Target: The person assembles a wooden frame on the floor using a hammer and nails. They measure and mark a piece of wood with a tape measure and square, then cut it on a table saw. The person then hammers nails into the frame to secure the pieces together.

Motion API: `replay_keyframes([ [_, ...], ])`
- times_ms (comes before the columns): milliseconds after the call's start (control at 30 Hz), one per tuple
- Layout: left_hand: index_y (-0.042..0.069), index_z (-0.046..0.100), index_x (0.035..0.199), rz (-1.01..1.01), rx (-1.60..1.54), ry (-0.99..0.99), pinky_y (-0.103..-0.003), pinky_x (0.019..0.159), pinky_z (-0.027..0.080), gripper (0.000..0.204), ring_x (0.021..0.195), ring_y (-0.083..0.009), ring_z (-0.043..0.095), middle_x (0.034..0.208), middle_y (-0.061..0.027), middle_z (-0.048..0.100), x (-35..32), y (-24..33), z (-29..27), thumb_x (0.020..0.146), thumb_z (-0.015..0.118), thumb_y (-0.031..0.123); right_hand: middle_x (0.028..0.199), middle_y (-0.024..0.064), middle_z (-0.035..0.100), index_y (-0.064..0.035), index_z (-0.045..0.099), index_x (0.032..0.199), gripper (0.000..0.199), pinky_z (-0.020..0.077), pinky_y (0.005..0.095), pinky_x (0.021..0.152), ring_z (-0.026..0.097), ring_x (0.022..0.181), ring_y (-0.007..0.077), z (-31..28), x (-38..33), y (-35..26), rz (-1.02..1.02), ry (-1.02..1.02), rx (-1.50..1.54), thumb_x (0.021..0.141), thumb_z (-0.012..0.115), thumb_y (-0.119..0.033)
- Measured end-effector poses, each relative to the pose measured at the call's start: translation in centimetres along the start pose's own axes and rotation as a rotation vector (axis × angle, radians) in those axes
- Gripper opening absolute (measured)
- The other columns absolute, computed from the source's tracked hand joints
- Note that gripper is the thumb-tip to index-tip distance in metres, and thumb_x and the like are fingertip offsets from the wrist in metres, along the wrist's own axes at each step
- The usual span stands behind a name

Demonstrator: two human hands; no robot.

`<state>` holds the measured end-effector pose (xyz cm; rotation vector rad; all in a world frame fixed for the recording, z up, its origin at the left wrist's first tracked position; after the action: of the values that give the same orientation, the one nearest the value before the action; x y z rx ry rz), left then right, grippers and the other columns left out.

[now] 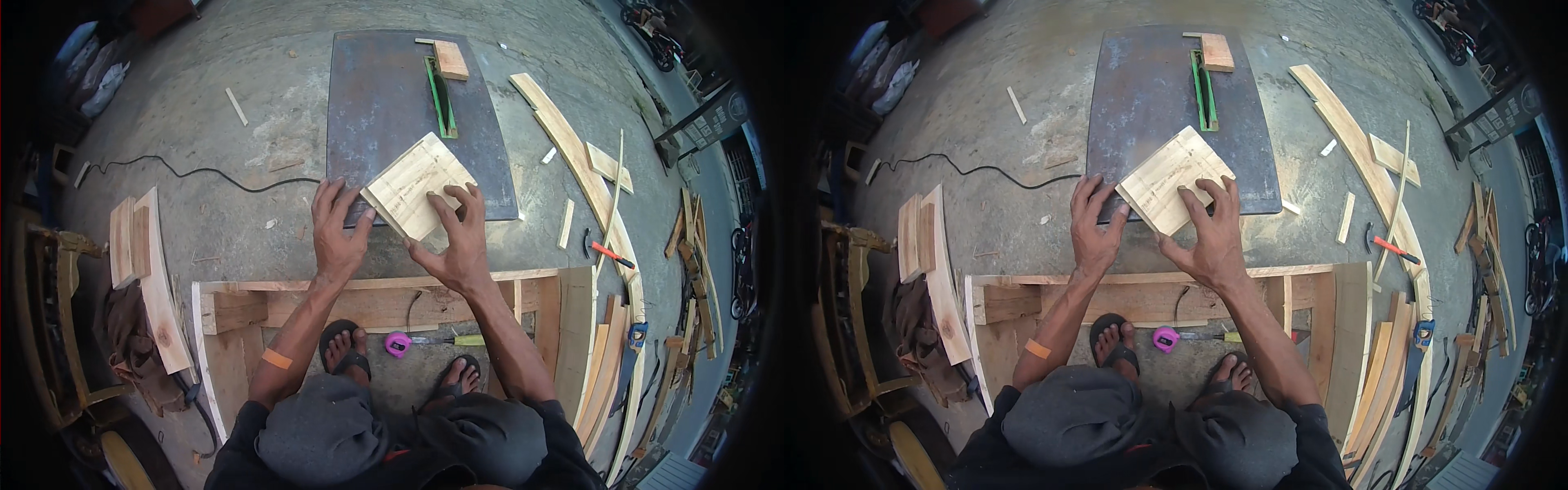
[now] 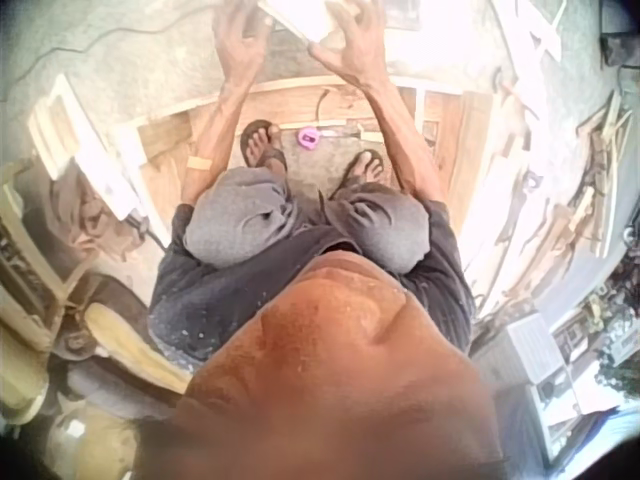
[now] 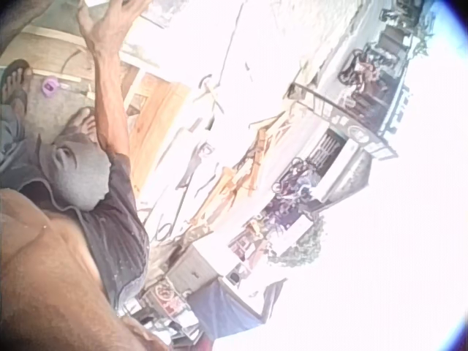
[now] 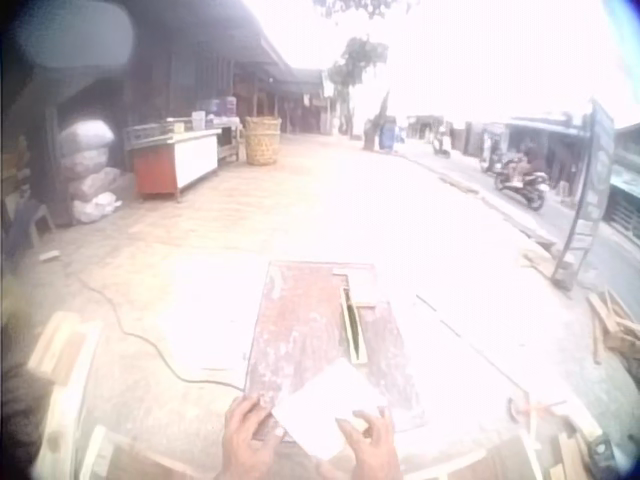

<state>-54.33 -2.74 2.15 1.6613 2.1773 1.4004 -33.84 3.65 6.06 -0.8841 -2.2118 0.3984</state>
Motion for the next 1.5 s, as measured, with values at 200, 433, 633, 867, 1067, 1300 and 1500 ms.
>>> replay_keyframes([
  [200, 0.007, 0.071, 0.127, -0.021, 0.017, -0.042, -0.048, 0.118, 0.036, 0.041, 0.144, -0.0384, 0.04, 0.144, -0.0143, 0.056, 1.0, -0.3, 0.5, 0.088, 0.077, 0.019, 0.132, 0.0231, 0.048, -0.0015, 0.061, 0.13, 0.07, 0.0352, 0.0642, 0.11, 0.038, 0.132, 0.0517, 0.1, 0.2, 0.2, -0.004, -0.016, 0.014, 0.072, 0.087, -0.031],
  [433, 0.006, 0.071, 0.126, -0.038, 0.008, -0.052, -0.049, 0.118, 0.035, 0.04, 0.144, -0.0386, 0.039, 0.143, -0.0145, 0.056, 1.1, -0.4, 0.4, 0.088, 0.077, 0.019, 0.129, 0.022, 0.05, -0.0016, 0.061, 0.13, 0.069, 0.0359, 0.063, 0.109, 0.042, 0.127, 0.049, 0.2, 0.6, -0.6, -0.005, -0.019, 0.008, 0.073, 0.087, -0.031],
  [633, 0.006, 0.067, 0.131, -0.042, 0.036, -0.058, -0.047, 0.118, 0.036, 0.044, 0.144, -0.0379, 0.039, 0.144, -0.014, 0.056, 1.0, -0.4, 0.1, 0.09, 0.074, 0.019, 0.137, 0.0236, 0.048, -0.0032, 0.06, 0.134, 0.074, 0.0353, 0.0626, 0.109, 0.039, 0.134, 0.0503, 0.0, 0.4, -0.8, -0.011, -0.067, -0.12, 0.078, 0.083, -0.046],
  [867, -0.001, 0.042, 0.151, -0.075, 0.028, -0.101, -0.055, 0.121, 0.024, 0.078, 0.146, -0.0393, 0.038, 0.15, -0.0245, 0.047, -1.2, 4.1, -0.1, 0.089, 0.076, 0.033, 0.135, 0.0241, 0.056, -0.0009, 0.059, 0.137, 0.052, 0.0385, 0.0546, 0.107, 0.051, 0.13, 0.043, -2.4, 0.4, 5.7, 0.278, 0.006, -0.011, 0.103, 0.059, -0.041],
  [1067, -0.001, 0.025, 0.159, -0.051, 0.055, -0.244, -0.068, 0.122, 0.0, 0.103, 0.149, -0.0409, 0.035, 0.155, -0.0261, 0.042, -2.1, 4.5, 1.2, 0.085, 0.079, 0.045, 0.127, 0.0194, 0.063, 0.0, 0.061, 0.134, 0.038, 0.0461, 0.0457, 0.101, 0.058, 0.121, 0.0374, -2.8, -2.6, 4.9, 0.329, 0.01, 0.01, 0.101, 0.061, -0.018],
  [1300, -0.006, 0.029, 0.157, -0.038, 0.071, -0.233, -0.067, 0.123, 0.0, 0.096, 0.154, -0.0377, 0.03, 0.156, -0.0297, 0.042, -4.6, 3.4, 1.7, 0.089, 0.077, 0.042, 0.126, 0.0197, 0.062, -0.0022, 0.061, 0.136, 0.044, 0.05, 0.0448, 0.1, 0.061, 0.119, 0.0374, -2.1, -4.2, 4.2, 0.312, 0.032, 0.047, 0.094, 0.07, -0.009],
  [1500, -0.008, 0.038, 0.153, -0.015, 0.08, -0.208, -0.067, 0.122, 0.003, 0.084, 0.155, -0.039, 0.026, 0.154, -0.0304, 0.045, -4.6, 3.2, 2.0, 0.093, 0.073, 0.038, 0.125, 0.0161, 0.063, -0.001, 0.062, 0.136, 0.045, 0.0557, 0.0366, 0.09, 0.067, 0.104, 0.0268, -1.9, -4.2, 4.4, 0.293, 0.047, 0.013, 0.093, 0.073, -0.006],
])
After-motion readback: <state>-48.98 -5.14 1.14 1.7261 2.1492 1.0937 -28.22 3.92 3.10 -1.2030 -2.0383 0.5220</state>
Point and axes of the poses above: each hand's wrist, its own x-axis towards the middle knuckle, its own z-axis out of the palm, y = z × x, the point moved 7 cm from there along x, towards the middle knuckle
